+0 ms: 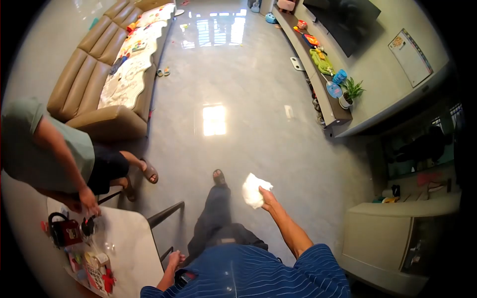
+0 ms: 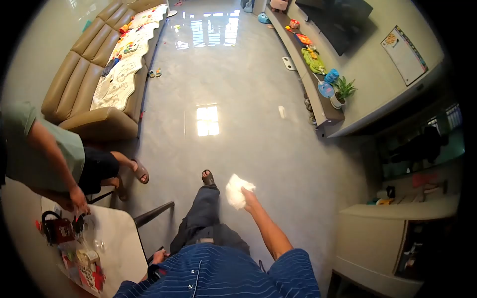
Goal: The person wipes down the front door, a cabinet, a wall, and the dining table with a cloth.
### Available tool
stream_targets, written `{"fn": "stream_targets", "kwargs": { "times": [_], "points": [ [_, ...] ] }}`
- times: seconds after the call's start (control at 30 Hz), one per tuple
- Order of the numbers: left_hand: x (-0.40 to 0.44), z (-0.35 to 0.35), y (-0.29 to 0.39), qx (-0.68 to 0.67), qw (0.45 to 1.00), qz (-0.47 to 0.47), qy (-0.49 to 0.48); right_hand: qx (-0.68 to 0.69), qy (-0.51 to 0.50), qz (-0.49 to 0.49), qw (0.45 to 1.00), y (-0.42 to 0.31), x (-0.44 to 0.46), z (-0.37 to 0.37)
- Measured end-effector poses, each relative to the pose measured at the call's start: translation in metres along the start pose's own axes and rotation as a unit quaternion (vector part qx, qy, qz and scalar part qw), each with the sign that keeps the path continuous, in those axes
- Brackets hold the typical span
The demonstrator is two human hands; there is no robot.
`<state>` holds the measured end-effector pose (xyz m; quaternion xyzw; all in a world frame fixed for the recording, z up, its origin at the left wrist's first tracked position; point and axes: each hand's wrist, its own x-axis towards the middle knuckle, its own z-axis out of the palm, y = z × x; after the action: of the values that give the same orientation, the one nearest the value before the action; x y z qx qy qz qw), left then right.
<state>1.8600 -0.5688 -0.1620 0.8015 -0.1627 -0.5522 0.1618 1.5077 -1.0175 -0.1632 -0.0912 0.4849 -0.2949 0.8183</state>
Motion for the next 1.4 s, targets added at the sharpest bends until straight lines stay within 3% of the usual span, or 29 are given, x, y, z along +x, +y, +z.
{"fn": "stream_targets", "kwargs": {
  "times": [0.07,0.2,0.3,0.37,0.43,0.57,0.63,0.7,0.73,0.77,0.83,0.9,0.93,0.97,1.0,1.03,1.07,1.1,1.13,1.2,1.23,1.27,1.3,1.37,1.4],
  "points": [
    [0.028,-0.005,0.034,0.037,0.997,0.062,-0.007,-0.012,0.048,-0.024,0.998,0.0,0.023,-0.065],
    [0.069,-0.011,0.134,-0.064,0.997,-0.045,-0.023,0.007,0.207,-0.055,0.977,-0.014,-0.011,-0.129],
    [0.11,-0.025,0.199,-0.061,0.996,-0.03,-0.05,0.001,0.303,-0.036,0.952,-0.009,-0.027,-0.164],
    [0.139,-0.029,0.234,-0.135,0.987,-0.05,-0.072,0.0,0.276,-0.046,0.96,-0.015,-0.038,-0.162],
    [0.163,-0.034,0.269,-0.166,0.978,-0.086,-0.089,0.087,0.284,-0.027,0.954,-0.025,-0.045,-0.146],
    [0.203,-0.039,0.343,-0.183,0.978,-0.049,-0.088,0.102,0.302,0.018,0.947,-0.044,-0.035,-0.112],
    [0.214,-0.041,0.366,-0.179,0.98,-0.034,-0.082,0.09,0.294,0.059,0.95,-0.038,-0.025,-0.124],
    [0.225,-0.043,0.397,-0.163,0.984,-0.022,-0.069,-0.033,0.358,0.122,0.925,-0.065,-0.023,-0.099],
    [0.229,-0.042,0.412,-0.155,0.986,-0.027,-0.063,0.05,0.291,0.091,0.951,-0.056,-0.004,-0.124],
    [0.229,-0.041,0.425,-0.145,0.987,-0.035,-0.058,-0.056,0.207,0.038,0.976,-0.034,0.016,-0.183],
    [0.226,-0.035,0.448,-0.156,0.985,-0.062,-0.039,0.052,0.237,0.075,0.967,-0.093,0.037,-0.146],
    [0.231,-0.03,0.476,-0.174,0.983,-0.065,-0.016,-0.042,0.272,0.045,0.96,-0.159,0.073,-0.121],
    [0.23,-0.029,0.491,-0.183,0.981,-0.062,-0.005,-0.083,0.26,0.054,0.961,-0.174,0.125,-0.155],
    [0.222,-0.023,0.497,-0.193,0.979,-0.066,-0.001,-0.185,0.347,0.074,0.916,-0.229,0.133,-0.109],
    [0.221,-0.015,0.503,-0.21,0.976,-0.06,0.009,-0.312,0.334,0.031,0.889,-0.276,0.148,-0.07],
    [0.22,-0.009,0.511,-0.212,0.975,-0.069,0.007,-0.463,0.251,-0.063,0.848,-0.313,0.179,-0.073],
    [0.219,-0.002,0.516,-0.212,0.974,-0.078,0.004,-0.527,0.219,-0.091,0.816,-0.348,0.216,-0.074],
    [0.219,0.004,0.519,-0.213,0.973,-0.087,0.002,-0.582,0.234,-0.023,0.778,-0.402,0.221,-0.014],
    [0.22,0.012,0.523,-0.19,0.976,-0.104,0.021,-0.606,0.206,-0.083,0.764,-0.431,0.252,-0.008],
    [0.233,0.034,0.513,-0.187,0.982,-0.009,0.033,-0.577,0.157,-0.204,0.775,-0.486,0.298,0.03],
    [0.236,0.042,0.511,-0.185,0.981,0.037,0.039,-0.539,0.14,-0.206,0.805,-0.51,0.317,0.048],
    [0.229,0.04,0.519,-0.09,0.987,0.125,0.047,-0.5,0.124,-0.207,0.832,-0.529,0.335,0.068],
    [0.232,0.042,0.522,-0.096,0.988,0.112,0.041,-0.436,0.127,-0.216,0.864,-0.54,0.348,0.093],
    [0.256,0.041,0.523,-0.108,0.989,0.093,0.028,-0.414,0.145,-0.122,0.89,-0.562,0.376,0.14],
    [0.271,0.035,0.524,-0.073,0.991,0.102,0.052,-0.359,0.092,-0.096,0.924,-0.562,0.387,0.163]
  ]
}}
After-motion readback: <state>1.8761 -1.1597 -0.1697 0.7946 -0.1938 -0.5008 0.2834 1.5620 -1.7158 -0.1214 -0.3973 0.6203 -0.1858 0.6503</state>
